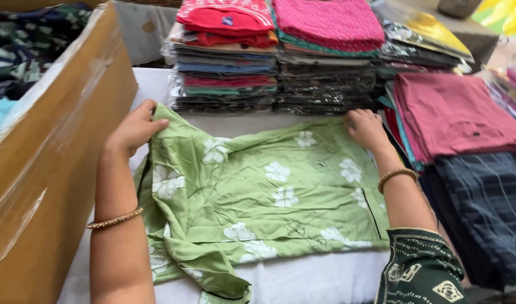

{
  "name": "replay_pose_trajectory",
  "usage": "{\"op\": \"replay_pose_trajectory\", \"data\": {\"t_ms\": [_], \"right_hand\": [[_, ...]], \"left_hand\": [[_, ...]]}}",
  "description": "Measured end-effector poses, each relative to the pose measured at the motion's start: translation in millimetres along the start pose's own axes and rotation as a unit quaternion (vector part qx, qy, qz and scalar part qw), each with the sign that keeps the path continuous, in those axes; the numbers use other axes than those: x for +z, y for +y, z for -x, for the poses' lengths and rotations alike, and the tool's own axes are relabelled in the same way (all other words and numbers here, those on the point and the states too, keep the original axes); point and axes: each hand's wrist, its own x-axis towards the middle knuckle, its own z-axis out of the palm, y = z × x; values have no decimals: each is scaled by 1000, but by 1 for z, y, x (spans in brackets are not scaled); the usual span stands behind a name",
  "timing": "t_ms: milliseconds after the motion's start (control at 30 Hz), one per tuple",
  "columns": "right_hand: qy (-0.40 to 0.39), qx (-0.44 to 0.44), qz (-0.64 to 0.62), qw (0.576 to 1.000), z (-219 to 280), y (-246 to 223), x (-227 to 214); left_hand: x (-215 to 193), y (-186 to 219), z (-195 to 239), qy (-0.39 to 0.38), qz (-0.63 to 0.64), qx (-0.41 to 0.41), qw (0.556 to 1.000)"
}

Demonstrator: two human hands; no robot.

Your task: The person folds a light green floral shirt and a light blue polka-dot shirt on a white surface. They smooth the fabric, fold the sleeves and sides, and stack the finished items.

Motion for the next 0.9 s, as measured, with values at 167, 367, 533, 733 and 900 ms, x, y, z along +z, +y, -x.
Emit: {"op": "replay_pose_trajectory", "data": {"t_ms": [167, 367, 533, 733, 900], "right_hand": [[-63, -17, -54, 996, -19, -39, 17], [31, -121, -2, 992, -53, -99, 102], [-1, -69, 128, 989, -49, -57, 73], [56, -92, 126, 986, 36, -9, -53], [-177, -21, -33, 983, 104, 17, -95]], "left_hand": [[7, 3, 2, 154, -164, -39, 974], [30, 45, 41, 182, -170, 45, 968], [20, 31, 50, 135, -134, 7, 982], [10, 24, 99, 96, -102, -6, 990], [30, 37, 146, 25, -145, -133, 980]]}}
